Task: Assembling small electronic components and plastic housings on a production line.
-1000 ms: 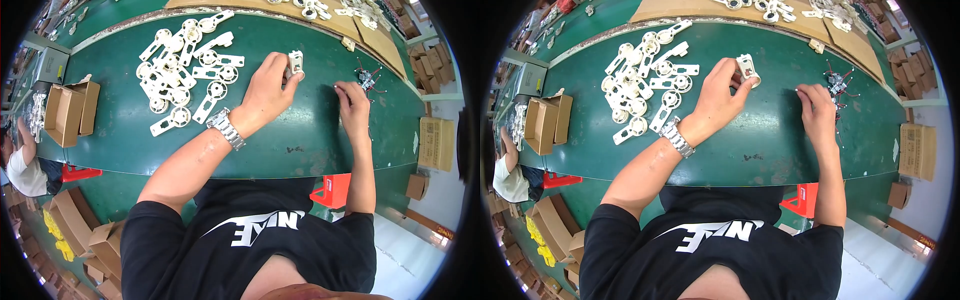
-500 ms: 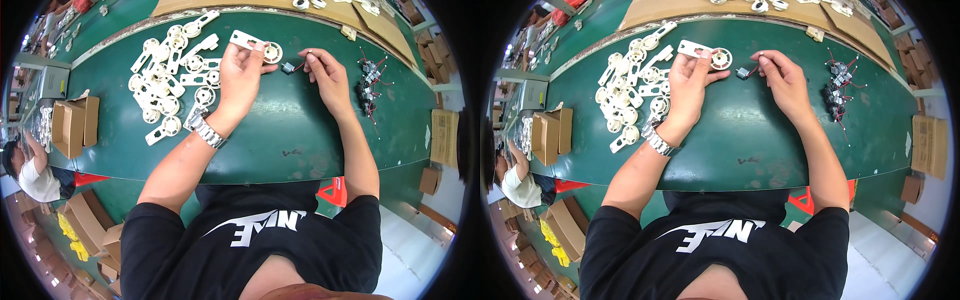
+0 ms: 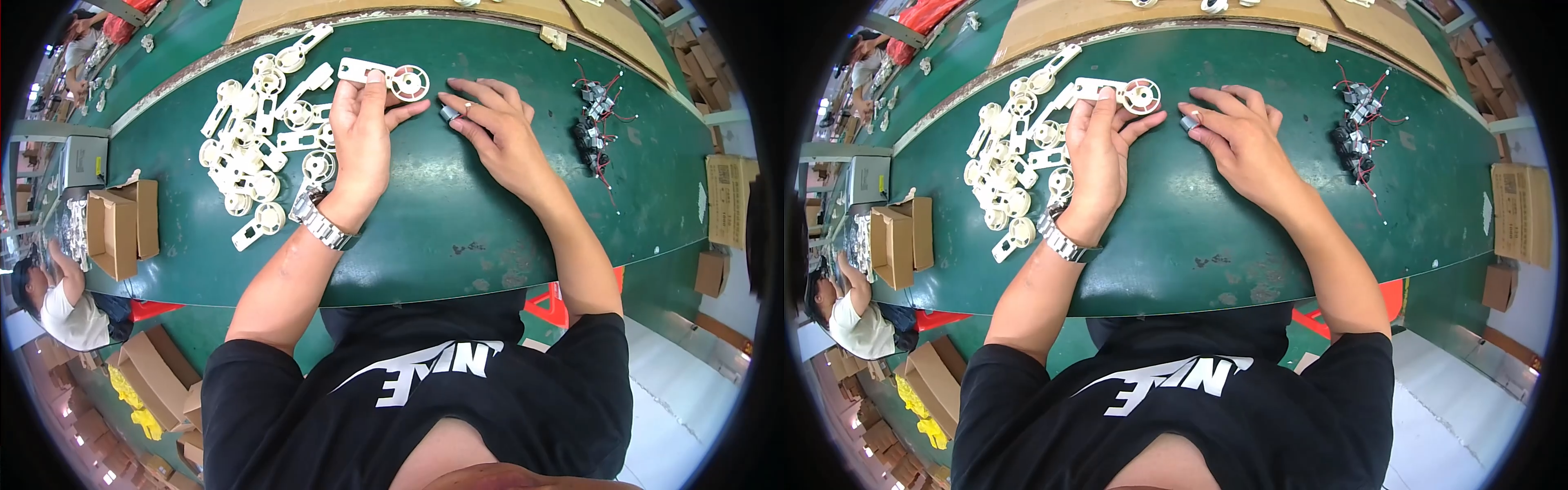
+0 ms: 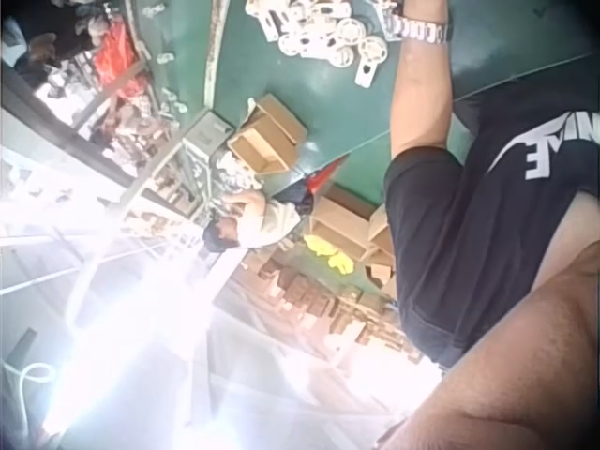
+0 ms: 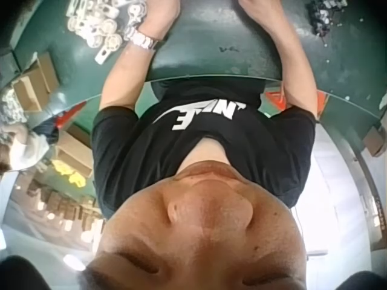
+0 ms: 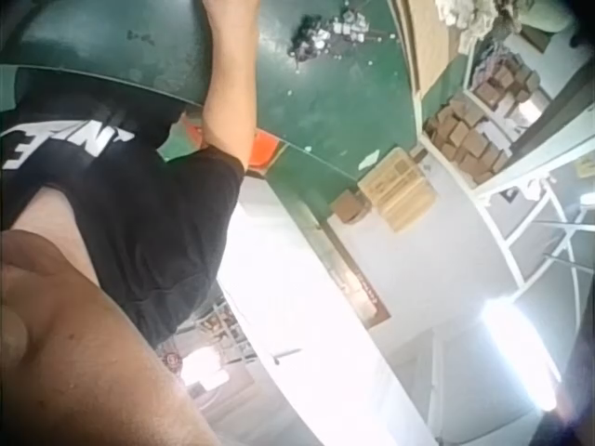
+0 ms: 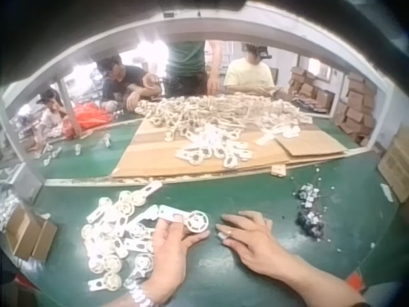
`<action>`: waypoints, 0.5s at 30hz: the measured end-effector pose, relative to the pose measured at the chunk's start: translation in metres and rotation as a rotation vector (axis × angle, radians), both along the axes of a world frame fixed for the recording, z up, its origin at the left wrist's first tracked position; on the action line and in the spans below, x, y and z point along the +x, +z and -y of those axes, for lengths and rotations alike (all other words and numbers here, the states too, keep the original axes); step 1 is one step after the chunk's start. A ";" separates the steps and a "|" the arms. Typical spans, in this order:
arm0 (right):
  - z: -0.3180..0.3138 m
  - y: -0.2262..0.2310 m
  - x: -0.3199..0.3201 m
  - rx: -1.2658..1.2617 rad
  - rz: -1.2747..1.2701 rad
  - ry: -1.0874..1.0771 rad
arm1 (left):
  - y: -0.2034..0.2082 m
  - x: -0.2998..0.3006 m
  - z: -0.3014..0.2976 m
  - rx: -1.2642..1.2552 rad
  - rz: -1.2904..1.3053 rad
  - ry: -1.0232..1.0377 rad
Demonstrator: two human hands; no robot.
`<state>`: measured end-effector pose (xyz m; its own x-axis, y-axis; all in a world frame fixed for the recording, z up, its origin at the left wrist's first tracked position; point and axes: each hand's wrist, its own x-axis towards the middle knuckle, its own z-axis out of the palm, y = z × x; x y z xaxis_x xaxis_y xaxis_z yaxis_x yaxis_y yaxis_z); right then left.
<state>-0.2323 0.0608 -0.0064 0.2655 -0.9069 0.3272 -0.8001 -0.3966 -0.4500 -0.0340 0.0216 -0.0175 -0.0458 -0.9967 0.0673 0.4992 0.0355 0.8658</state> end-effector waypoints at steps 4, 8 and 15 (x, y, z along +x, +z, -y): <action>0.005 -0.009 -0.001 -0.117 0.089 0.043 | 0.000 0.001 0.002 0.021 -0.050 -0.055; -0.003 0.014 0.008 -0.065 0.387 0.071 | -0.002 0.002 0.001 0.034 -0.016 -0.049; -0.016 0.027 0.016 0.064 0.284 0.168 | 0.002 -0.004 -0.006 -0.112 0.132 -0.073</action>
